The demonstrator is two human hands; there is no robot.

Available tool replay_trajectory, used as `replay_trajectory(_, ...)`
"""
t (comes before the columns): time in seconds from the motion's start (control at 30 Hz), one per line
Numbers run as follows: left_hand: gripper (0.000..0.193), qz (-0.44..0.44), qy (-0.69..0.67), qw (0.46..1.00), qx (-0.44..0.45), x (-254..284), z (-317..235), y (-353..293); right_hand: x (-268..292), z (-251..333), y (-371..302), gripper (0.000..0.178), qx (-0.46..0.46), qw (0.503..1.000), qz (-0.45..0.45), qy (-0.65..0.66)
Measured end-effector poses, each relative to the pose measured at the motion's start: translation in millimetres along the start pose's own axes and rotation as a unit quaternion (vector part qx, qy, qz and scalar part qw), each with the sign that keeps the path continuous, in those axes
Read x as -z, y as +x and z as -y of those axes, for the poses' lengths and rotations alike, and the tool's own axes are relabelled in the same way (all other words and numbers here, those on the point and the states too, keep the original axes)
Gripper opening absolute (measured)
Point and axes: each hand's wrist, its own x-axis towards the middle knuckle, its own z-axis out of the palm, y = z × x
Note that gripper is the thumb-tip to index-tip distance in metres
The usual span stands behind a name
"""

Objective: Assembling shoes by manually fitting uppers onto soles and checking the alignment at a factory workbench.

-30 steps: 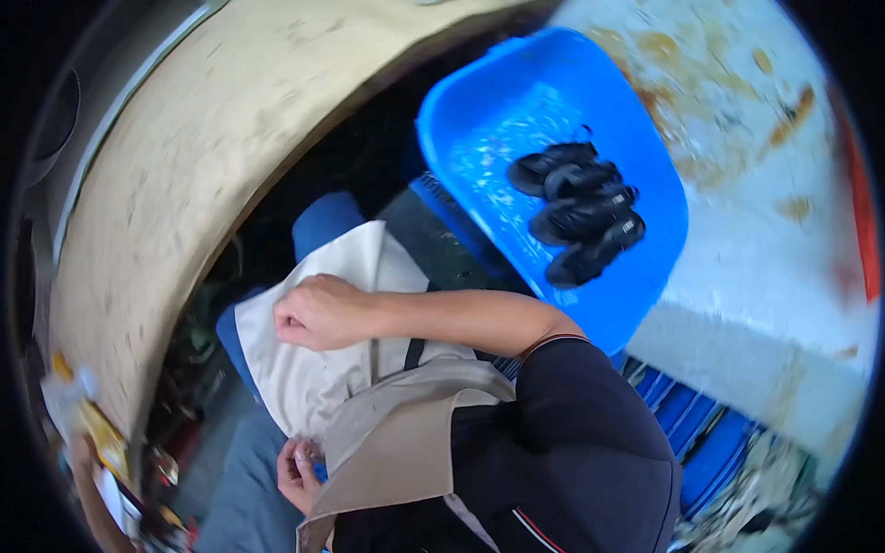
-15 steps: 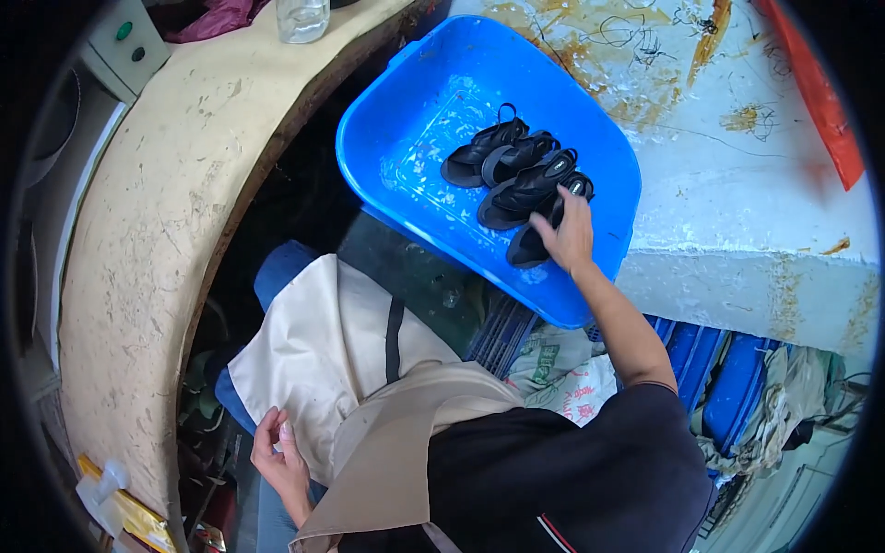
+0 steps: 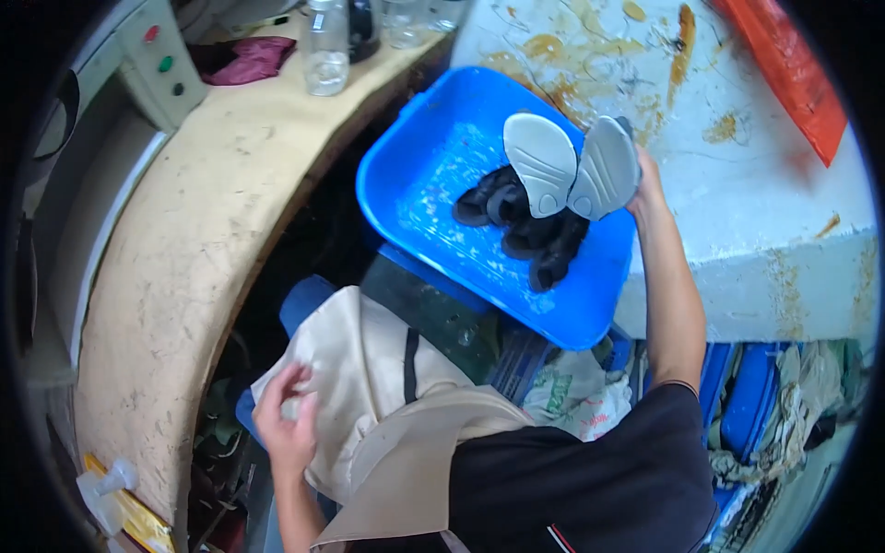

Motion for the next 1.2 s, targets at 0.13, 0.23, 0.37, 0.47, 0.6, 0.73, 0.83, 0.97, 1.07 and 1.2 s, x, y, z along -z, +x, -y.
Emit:
replay_trajectory(0.13,0.114,0.073,-0.023,0.990,-0.119,-43.2,-50.3,50.2,-47.2,45.1,-69.0,0.026,0.041,0.982,0.149,-0.112)
replay_trajectory(0.23,0.109,-0.029,-0.037,0.968,-0.247,-58.8,-103.9,65.3,-102.4,47.8,-162.7,0.026,0.103,0.938,0.284,-0.170)
replay_trajectory(0.37,0.057,-0.079,-0.034,0.984,-0.157,-36.0,-120.1,56.4,-164.9,73.6,-212.5,0.025,0.149,0.867,0.419,-0.225)
replay_trajectory(0.47,0.034,-0.224,-0.044,0.967,-0.113,-2.5,-112.8,43.6,-161.8,74.5,-181.1,0.022,0.401,0.772,0.403,-0.284)
replay_trajectory(0.6,0.017,-0.305,-0.094,0.942,-0.102,61.8,-93.8,9.7,-167.7,63.0,-130.4,0.027,0.208,0.861,0.211,-0.413)
replay_trajectory(0.73,0.014,-0.335,-0.048,0.941,-0.031,90.3,-58.0,-48.3,-213.7,42.7,-132.1,0.047,0.425,0.738,0.247,-0.463)
replay_trajectory(0.83,0.015,-0.343,0.051,0.937,0.026,92.0,-28.4,-87.4,-328.1,95.4,-208.3,0.047,0.538,0.733,0.314,-0.273)
replay_trajectory(0.97,0.018,-0.419,0.072,0.905,0.000,96.8,-18.1,-127.0,-454.4,157.0,-297.7,0.047,0.708,0.631,0.289,-0.135)
replay_trajectory(1.07,0.020,-0.486,0.049,0.872,0.039,91.1,-8.9,-152.1,-516.4,179.8,-361.2,0.047,0.765,0.574,0.285,-0.057)
replay_trajectory(1.2,0.024,-0.535,0.040,0.841,0.072,94.3,-9.8,-171.7,-586.5,194.5,-437.1,0.054,0.826,0.507,0.247,-0.021)
